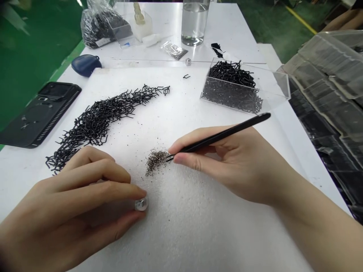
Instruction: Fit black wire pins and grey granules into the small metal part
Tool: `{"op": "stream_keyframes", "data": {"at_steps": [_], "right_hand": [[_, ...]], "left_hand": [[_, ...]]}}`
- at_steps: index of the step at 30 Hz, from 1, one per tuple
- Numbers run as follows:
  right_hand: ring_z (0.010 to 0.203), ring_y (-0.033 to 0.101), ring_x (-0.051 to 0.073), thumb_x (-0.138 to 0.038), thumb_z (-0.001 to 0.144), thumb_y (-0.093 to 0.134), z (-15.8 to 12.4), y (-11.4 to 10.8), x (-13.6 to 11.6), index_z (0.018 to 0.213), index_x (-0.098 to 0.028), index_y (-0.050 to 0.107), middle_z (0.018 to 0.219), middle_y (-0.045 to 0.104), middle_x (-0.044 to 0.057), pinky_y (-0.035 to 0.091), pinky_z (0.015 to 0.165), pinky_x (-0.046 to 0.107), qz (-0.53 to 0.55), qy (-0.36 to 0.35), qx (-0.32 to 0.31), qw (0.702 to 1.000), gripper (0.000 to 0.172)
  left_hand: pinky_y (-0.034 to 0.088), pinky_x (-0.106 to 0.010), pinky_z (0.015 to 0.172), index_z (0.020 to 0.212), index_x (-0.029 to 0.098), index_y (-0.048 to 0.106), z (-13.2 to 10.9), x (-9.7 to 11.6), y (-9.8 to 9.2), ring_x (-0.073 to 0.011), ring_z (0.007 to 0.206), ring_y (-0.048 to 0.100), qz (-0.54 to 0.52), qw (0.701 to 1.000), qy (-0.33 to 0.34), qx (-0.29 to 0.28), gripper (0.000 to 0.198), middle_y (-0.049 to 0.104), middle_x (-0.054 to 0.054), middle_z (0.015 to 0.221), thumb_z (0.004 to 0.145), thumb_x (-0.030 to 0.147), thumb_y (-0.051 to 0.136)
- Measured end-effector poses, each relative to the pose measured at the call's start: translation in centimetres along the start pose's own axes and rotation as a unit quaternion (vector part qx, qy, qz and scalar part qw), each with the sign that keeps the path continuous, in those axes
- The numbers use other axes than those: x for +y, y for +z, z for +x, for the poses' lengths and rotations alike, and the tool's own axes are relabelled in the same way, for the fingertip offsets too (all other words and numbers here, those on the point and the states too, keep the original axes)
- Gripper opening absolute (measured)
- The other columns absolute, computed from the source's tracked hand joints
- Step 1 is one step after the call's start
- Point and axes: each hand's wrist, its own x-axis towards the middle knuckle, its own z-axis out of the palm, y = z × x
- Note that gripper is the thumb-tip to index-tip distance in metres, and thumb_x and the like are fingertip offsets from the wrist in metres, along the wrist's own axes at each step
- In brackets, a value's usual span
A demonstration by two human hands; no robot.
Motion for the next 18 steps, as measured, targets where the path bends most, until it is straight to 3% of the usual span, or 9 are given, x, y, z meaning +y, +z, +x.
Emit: {"op": "stream_keyframes", "data": {"at_steps": [18], "right_hand": [[0.086,0.084,0.021,-0.031,0.088,0.084,-0.02,0.12,-0.03,0.093,-0.039,0.087,0.094,0.087,-0.006,0.072,0.076,0.03,0.025,0.013,-0.007,1.0,0.01]], "left_hand": [[0.052,-0.032,0.084,0.106,0.033,0.073,0.12,-0.11,-0.02,-0.0191,0.092,0.056,-0.003,1.0,0.014,0.004,0.014,0.071,0.001,0.093,0.097,0.022,0.071]]}}
